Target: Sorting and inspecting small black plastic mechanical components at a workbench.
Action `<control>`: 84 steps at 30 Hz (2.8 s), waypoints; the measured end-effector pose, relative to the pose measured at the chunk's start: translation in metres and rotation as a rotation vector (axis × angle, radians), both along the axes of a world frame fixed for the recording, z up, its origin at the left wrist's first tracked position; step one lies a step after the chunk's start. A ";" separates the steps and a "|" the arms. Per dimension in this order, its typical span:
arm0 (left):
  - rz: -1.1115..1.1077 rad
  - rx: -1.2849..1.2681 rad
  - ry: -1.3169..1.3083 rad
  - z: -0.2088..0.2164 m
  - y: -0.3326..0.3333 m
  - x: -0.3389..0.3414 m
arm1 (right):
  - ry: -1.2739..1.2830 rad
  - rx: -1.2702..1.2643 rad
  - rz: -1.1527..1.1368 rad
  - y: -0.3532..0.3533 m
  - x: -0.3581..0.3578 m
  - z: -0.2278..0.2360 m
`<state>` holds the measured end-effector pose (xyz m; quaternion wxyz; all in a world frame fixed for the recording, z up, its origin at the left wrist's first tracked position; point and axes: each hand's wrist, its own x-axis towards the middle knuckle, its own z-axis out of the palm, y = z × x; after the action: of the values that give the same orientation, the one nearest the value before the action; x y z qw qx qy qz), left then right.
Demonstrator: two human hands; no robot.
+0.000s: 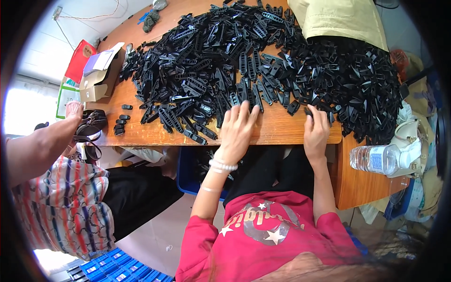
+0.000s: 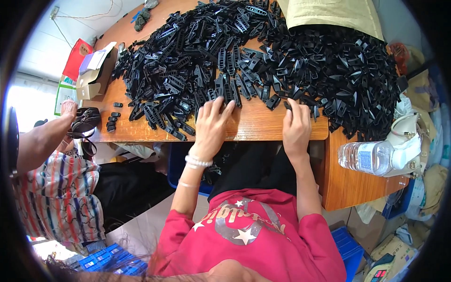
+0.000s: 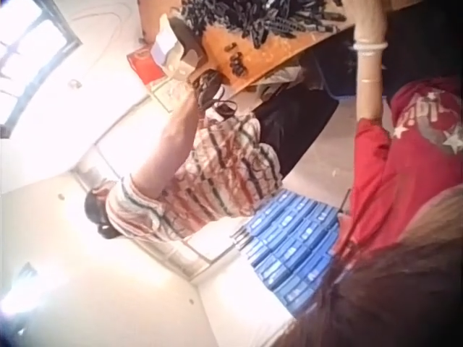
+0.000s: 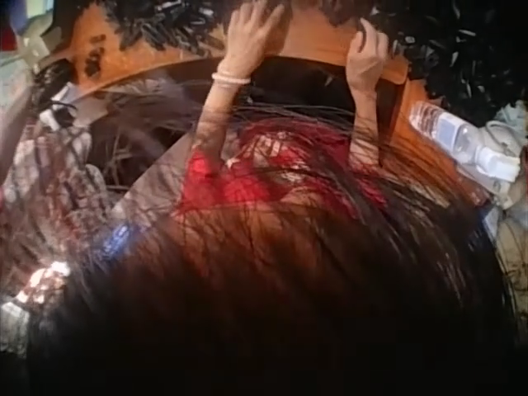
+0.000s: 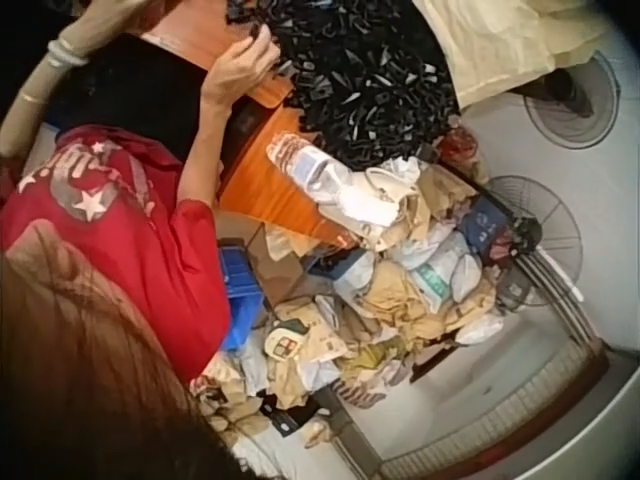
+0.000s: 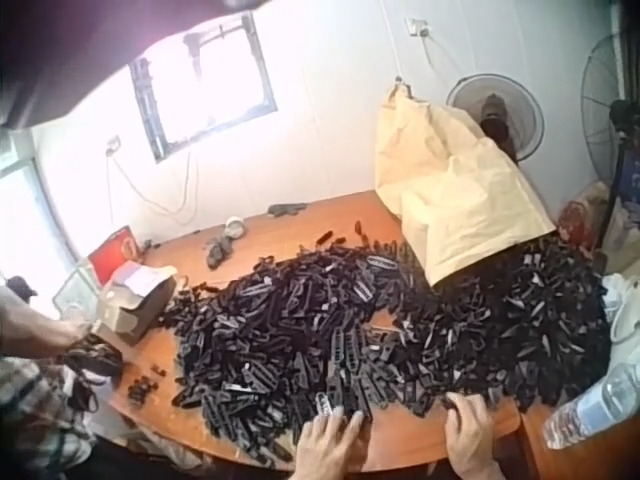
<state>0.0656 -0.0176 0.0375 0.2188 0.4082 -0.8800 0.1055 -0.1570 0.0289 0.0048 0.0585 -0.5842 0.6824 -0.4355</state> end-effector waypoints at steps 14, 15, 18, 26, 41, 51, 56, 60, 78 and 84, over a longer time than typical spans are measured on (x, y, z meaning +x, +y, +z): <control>-0.452 0.474 0.205 -0.009 -0.011 -0.041 | -0.459 0.191 0.075 0.021 -0.005 0.012; -0.451 0.457 0.158 -0.009 -0.011 -0.041 | -0.460 0.191 0.075 0.021 -0.007 0.011; -0.425 0.357 0.125 -0.010 0.001 -0.034 | -0.204 0.151 0.249 0.023 -0.005 0.018; -0.019 0.304 0.517 -0.029 0.024 -0.009 | -0.106 0.044 0.350 -0.018 0.021 -0.001; -0.175 0.413 0.523 -0.031 0.021 0.000 | -0.262 0.166 0.518 0.012 0.007 0.011; -0.255 0.486 0.584 -0.033 0.018 -0.004 | -0.103 0.154 0.521 0.009 0.021 0.015; -0.249 0.938 1.112 -0.043 0.018 0.003 | -0.128 -0.090 0.165 -0.014 -0.001 0.020; -0.159 1.242 1.383 -0.005 -0.004 -0.027 | 0.201 -0.051 0.006 -0.045 -0.011 0.022; -0.101 0.908 0.928 -0.006 0.003 -0.033 | -0.224 0.083 0.286 -0.004 -0.013 0.024; -0.091 0.648 0.538 -0.011 0.017 -0.009 | -0.262 0.171 0.338 0.012 -0.009 0.018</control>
<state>0.0562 -0.0007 0.0263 0.3056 0.4295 -0.7964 -0.2965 -0.1660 0.0411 0.0230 0.2680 -0.6217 0.5958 -0.4321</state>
